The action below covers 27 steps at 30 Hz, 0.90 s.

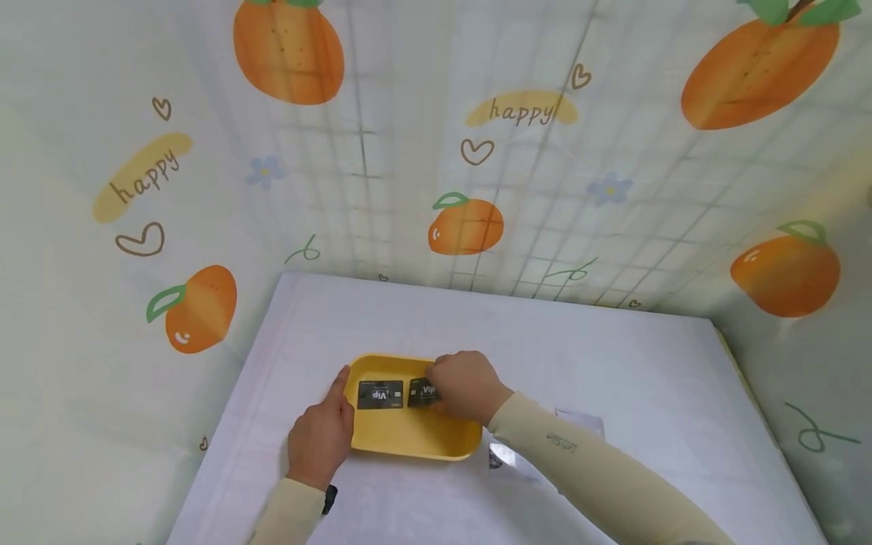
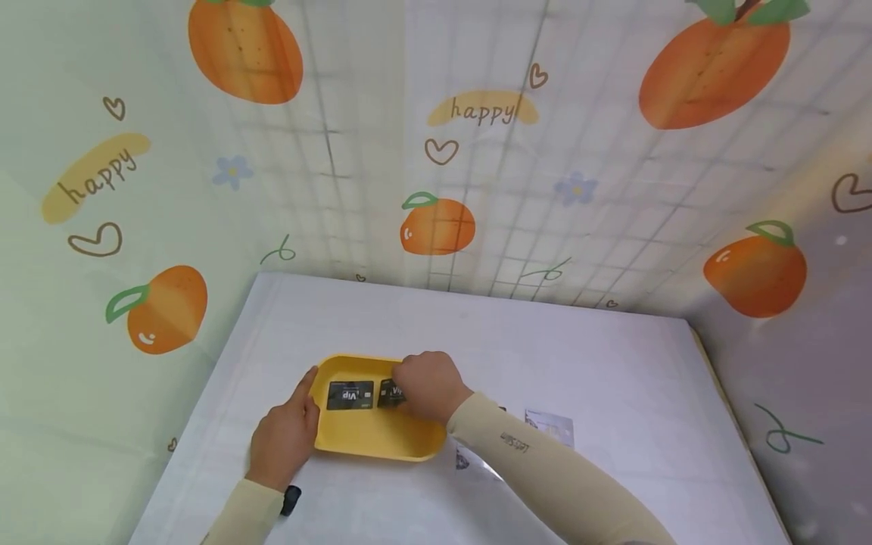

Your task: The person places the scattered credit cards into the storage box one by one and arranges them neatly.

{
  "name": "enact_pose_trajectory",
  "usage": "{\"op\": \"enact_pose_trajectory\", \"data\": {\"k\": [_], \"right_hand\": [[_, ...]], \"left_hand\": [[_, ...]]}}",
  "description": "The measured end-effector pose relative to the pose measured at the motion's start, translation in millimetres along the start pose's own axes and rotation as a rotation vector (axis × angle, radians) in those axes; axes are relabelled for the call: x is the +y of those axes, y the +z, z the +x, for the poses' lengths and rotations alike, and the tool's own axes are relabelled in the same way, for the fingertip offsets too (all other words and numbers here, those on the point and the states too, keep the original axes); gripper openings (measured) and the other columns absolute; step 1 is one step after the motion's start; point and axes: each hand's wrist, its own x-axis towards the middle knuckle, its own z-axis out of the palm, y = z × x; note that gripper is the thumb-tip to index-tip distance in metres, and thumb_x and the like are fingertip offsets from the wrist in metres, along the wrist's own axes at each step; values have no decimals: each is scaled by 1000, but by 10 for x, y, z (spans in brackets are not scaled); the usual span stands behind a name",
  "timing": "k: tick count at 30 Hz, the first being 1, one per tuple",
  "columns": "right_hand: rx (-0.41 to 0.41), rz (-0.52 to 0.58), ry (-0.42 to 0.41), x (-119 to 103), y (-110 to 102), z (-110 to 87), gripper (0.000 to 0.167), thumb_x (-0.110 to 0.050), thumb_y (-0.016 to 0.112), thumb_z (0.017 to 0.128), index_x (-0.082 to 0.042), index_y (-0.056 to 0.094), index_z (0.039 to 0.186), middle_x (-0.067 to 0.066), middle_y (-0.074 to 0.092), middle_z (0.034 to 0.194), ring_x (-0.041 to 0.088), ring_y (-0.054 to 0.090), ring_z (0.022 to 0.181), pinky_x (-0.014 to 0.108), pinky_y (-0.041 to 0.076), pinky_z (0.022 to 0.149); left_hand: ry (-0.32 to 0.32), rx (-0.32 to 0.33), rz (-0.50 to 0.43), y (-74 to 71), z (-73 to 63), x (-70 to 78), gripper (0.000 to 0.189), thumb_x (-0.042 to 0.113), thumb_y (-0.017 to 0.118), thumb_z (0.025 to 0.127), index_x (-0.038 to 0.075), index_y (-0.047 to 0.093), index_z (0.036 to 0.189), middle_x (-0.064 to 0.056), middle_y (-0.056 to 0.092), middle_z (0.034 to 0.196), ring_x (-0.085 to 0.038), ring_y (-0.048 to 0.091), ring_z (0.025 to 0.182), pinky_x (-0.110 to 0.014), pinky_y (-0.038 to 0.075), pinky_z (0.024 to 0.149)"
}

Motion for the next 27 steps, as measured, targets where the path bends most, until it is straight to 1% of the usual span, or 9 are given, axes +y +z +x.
{"op": "enact_pose_trajectory", "data": {"k": [4,8,17,20,23,27], "right_hand": [[-10,-9,3,0,53,18,43,-53,93,77,-19,77,99,-8,66,77,10,53,59,29,51,59],[-9,-11,4,14,89,30,45,-54,93,76,-19,76,100,-8,66,77,10,53,60,30,51,58],[-32,11,24,25,68,23,45,-51,93,76,-19,75,102,-7,68,79,11,54,62,31,52,62],[-47,17,32,36,78,21,47,-53,93,76,-20,74,104,-7,69,80,12,54,63,31,52,62],[-58,24,38,50,95,17,50,-55,93,76,-21,73,106,-8,68,81,12,54,63,31,51,62],[-52,36,46,58,97,-8,53,-61,90,76,-22,73,107,-9,68,82,11,54,64,31,50,63]], "left_hand": [[-12,-12,0,13,-11,1,58,20,59,106,25,46,162,4,36,48,-15,33,36,-30,28,40],[-8,-6,5,35,-9,-4,58,20,59,106,25,45,162,3,36,49,-15,33,37,-30,28,40],[-9,-9,12,28,16,-3,58,21,59,107,26,45,162,3,37,49,-15,34,37,-31,28,40],[-23,-27,6,22,12,7,58,22,58,107,27,44,163,3,37,49,-15,34,37,-31,28,40],[-27,-27,8,25,10,14,58,22,59,107,27,44,163,3,37,48,-15,34,37,-31,28,40],[-2,13,11,13,15,6,58,19,61,105,25,47,161,5,34,47,-14,31,36,-30,26,39]]}}
